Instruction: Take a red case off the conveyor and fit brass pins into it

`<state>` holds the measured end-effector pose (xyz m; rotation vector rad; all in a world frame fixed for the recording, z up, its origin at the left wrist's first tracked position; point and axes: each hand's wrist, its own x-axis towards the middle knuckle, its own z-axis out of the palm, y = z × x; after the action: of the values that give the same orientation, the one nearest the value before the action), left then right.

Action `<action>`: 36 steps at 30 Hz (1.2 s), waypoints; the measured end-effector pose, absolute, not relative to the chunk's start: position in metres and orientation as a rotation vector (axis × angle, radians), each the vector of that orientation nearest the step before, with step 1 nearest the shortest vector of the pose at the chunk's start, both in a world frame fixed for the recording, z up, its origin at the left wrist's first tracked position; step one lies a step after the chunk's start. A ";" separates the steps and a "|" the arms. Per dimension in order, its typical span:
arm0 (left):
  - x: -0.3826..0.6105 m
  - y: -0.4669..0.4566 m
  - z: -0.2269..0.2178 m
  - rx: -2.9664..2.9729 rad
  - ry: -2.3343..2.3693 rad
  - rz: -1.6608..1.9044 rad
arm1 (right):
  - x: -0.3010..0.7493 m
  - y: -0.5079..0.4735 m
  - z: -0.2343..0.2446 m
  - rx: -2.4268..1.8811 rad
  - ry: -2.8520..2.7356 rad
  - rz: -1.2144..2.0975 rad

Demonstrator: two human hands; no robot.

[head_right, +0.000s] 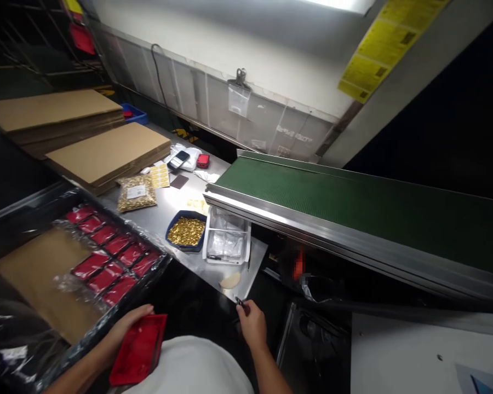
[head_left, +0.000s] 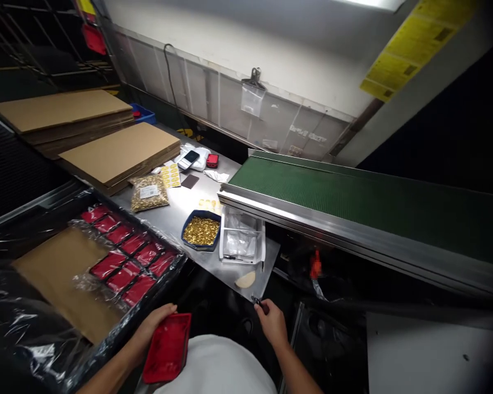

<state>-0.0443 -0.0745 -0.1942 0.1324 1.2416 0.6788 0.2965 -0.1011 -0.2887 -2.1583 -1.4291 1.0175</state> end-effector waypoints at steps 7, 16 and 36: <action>-0.031 -0.084 -0.199 -0.108 0.783 0.709 | 0.266 -0.090 -0.239 -2.020 -1.402 1.246; -0.016 -0.052 -0.154 -0.049 0.646 0.804 | 0.178 -0.057 -0.103 -1.728 -1.629 1.336; 0.000 -0.056 -0.103 -0.165 0.836 0.751 | 0.142 -0.051 -0.065 -1.553 -1.894 1.236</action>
<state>-0.0003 -0.0561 -0.1032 -0.1648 0.8359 0.7505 0.1420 -0.0513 -0.0655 -1.5531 -1.8944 1.2365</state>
